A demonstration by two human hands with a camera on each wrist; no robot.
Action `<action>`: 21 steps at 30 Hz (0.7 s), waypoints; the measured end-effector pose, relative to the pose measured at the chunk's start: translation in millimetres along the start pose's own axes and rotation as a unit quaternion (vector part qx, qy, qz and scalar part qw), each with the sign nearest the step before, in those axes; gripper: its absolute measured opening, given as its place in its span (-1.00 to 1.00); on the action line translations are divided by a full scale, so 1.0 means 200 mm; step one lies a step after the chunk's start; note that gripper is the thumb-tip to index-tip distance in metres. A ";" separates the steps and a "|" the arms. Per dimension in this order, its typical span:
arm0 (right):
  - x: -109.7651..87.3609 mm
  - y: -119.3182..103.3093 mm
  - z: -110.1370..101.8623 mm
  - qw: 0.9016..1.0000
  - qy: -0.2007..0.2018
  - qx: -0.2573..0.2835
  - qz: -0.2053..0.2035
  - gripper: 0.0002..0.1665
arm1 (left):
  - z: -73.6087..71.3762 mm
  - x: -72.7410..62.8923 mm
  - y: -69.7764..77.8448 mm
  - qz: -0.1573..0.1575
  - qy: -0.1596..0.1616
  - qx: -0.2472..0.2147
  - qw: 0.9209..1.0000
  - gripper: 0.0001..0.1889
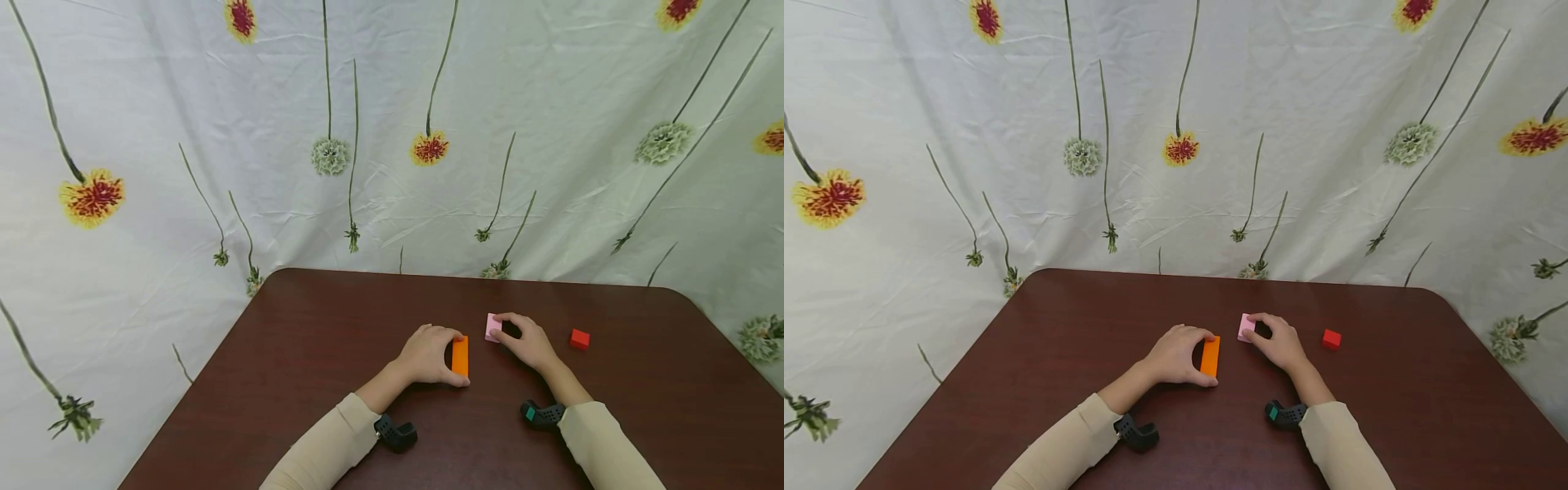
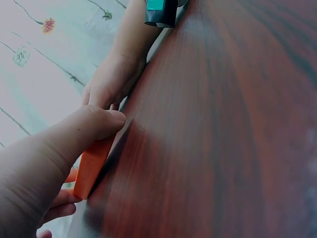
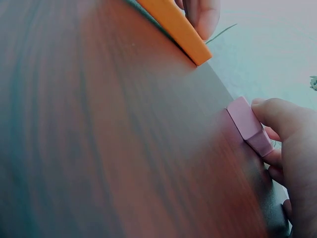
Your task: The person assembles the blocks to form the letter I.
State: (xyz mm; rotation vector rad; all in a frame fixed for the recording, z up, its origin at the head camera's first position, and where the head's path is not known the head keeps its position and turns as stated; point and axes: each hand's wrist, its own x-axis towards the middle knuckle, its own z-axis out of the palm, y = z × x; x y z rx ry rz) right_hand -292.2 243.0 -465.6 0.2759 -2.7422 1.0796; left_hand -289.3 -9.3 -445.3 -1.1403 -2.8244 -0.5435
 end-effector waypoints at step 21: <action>0.00 0.01 0.00 1.000 -0.001 -0.001 -0.008 -0.43 | 0.03 -0.01 -0.04 -0.012 -0.004 -0.049 0.999 -0.18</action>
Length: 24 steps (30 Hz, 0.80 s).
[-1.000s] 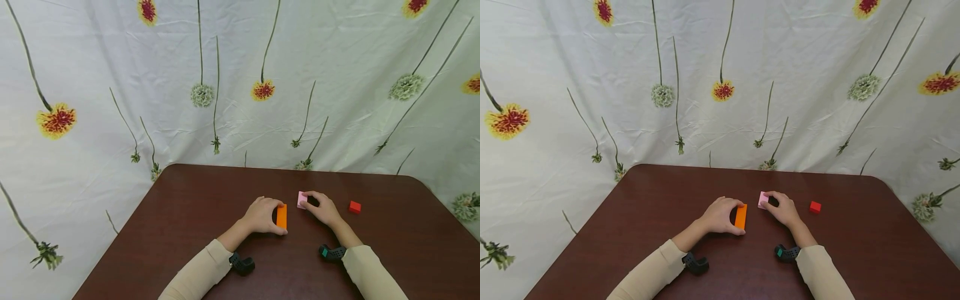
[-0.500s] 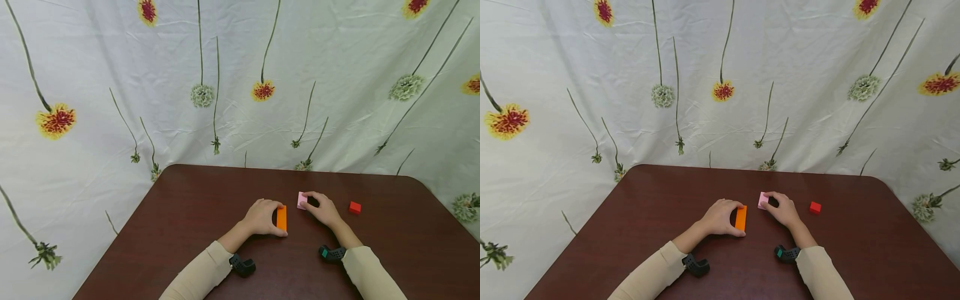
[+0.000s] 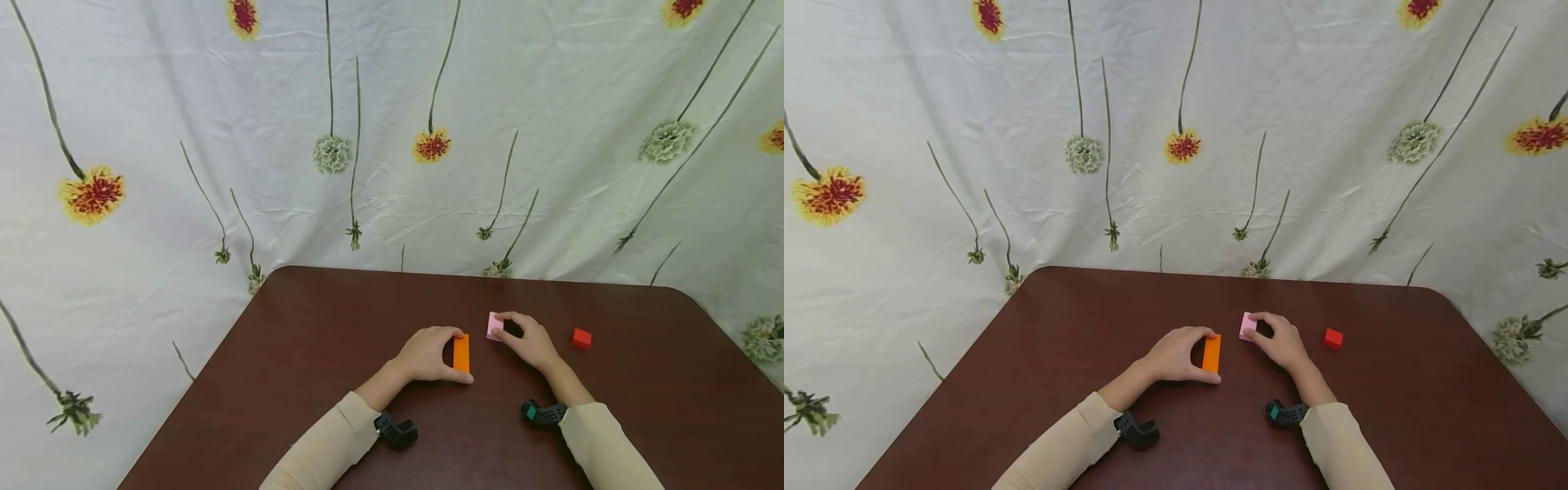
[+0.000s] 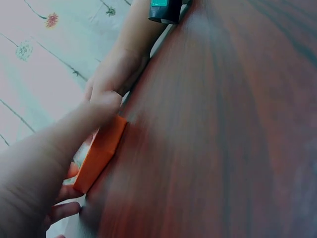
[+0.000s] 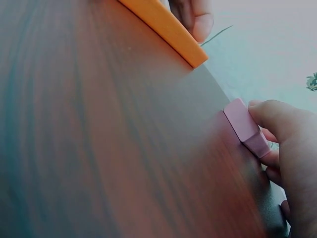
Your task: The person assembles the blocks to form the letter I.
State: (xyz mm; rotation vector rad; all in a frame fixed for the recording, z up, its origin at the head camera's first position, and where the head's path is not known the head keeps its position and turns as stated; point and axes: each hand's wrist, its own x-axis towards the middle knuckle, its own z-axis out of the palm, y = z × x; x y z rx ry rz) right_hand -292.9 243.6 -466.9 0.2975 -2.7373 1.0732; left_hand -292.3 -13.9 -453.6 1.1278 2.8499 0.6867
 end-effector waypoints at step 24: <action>0.00 0.01 -0.01 1.000 -0.013 0.009 0.018 -0.35 | 0.02 0.01 -0.04 -0.007 -0.001 -0.056 0.998 -0.57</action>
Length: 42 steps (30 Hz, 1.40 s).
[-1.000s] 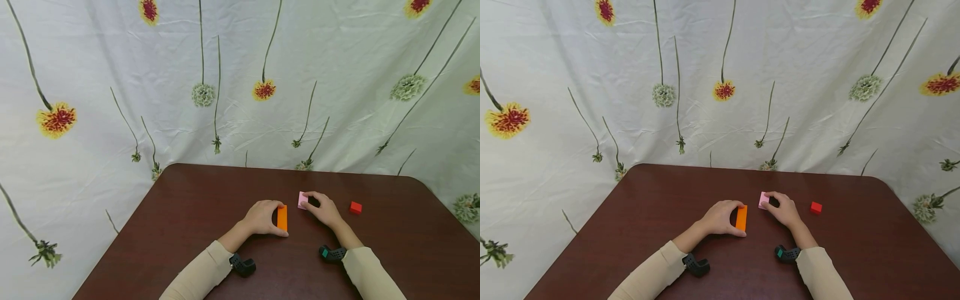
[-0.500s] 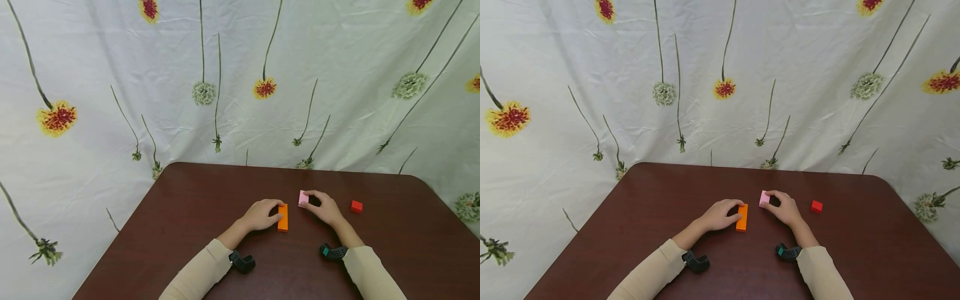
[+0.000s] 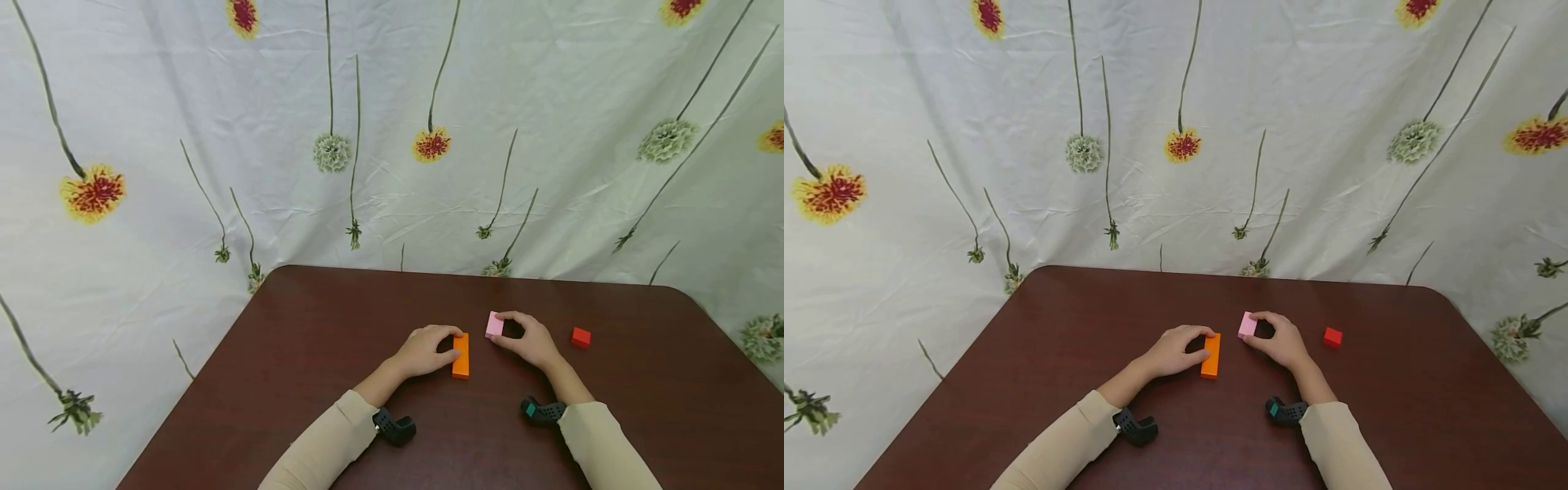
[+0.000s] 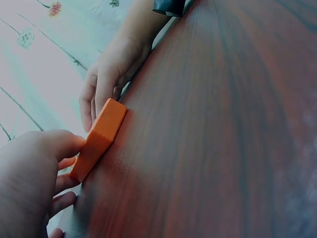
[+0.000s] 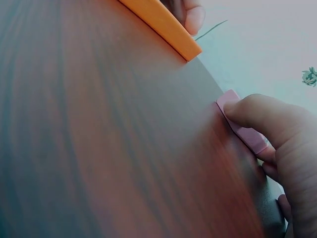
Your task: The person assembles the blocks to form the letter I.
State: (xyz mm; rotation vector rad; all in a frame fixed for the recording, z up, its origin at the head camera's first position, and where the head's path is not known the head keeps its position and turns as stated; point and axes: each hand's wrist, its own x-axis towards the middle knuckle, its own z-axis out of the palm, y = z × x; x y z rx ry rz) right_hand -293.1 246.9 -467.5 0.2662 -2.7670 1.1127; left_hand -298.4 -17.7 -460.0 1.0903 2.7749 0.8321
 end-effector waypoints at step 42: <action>-0.06 -0.05 -0.06 0.998 0.008 0.059 -0.002 -0.35 | 0.00 0.00 0.00 -0.009 0.013 -0.034 0.999 -0.59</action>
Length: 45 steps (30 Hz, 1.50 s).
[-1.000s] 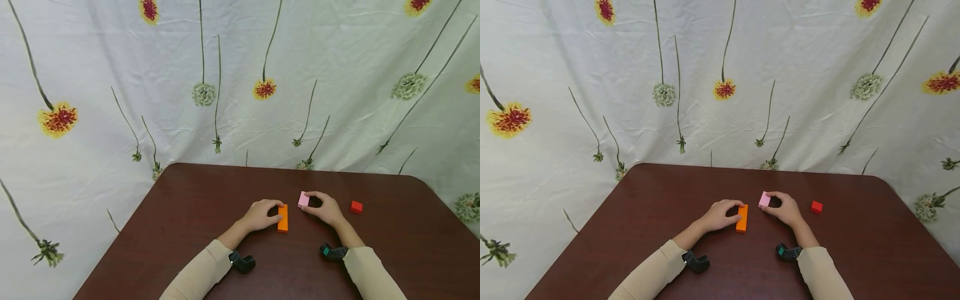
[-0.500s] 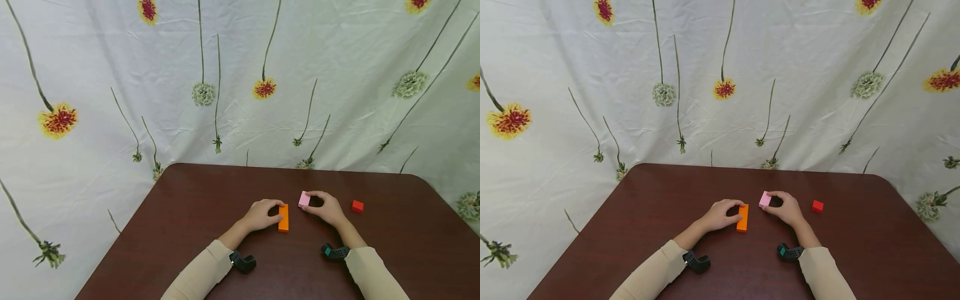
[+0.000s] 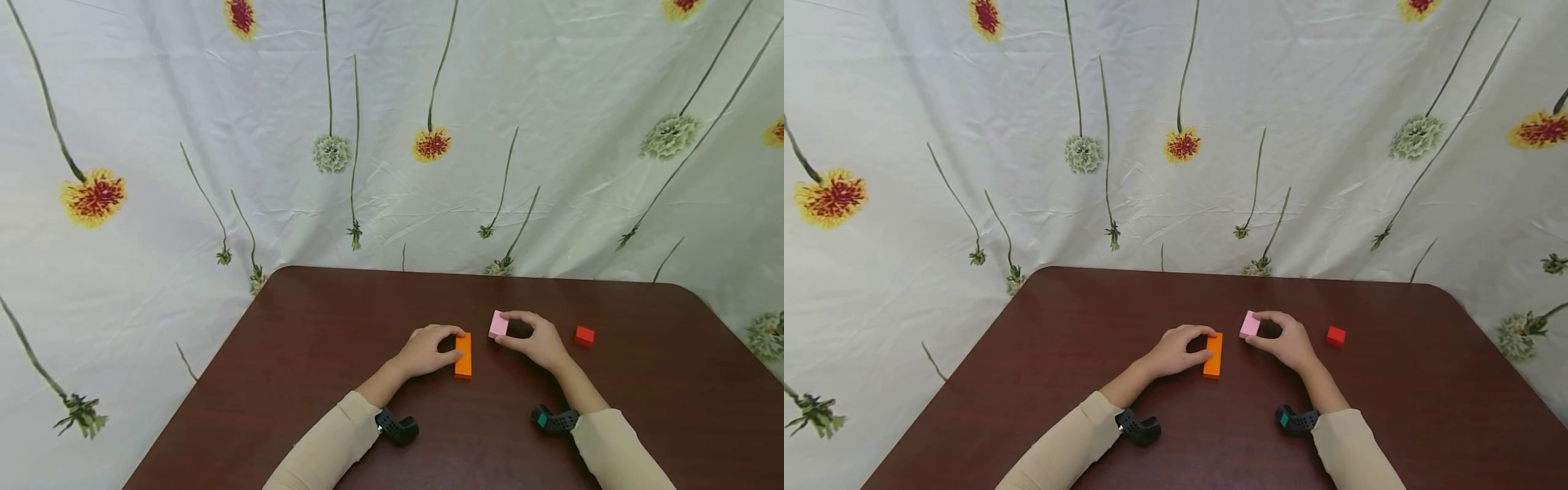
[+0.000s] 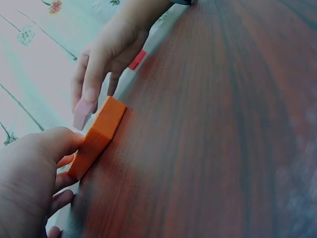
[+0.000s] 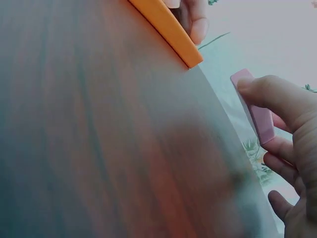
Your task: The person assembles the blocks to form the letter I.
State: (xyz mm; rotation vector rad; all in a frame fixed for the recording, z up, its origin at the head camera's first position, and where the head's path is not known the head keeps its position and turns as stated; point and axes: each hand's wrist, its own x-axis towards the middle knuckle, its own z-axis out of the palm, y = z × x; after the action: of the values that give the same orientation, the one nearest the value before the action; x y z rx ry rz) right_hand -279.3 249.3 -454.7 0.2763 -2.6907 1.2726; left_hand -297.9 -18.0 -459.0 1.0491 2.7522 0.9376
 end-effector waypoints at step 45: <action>-0.18 -0.23 0.04 0.995 -0.023 0.033 -0.096 -0.45 | 0.00 0.00 0.00 0.004 0.005 0.008 1.000 -0.58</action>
State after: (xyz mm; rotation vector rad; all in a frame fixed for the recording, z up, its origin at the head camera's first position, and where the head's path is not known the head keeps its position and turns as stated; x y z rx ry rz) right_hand -233.6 219.0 -432.8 0.5656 -2.5876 1.3131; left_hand -298.0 -17.9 -459.3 1.0622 2.7699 0.9243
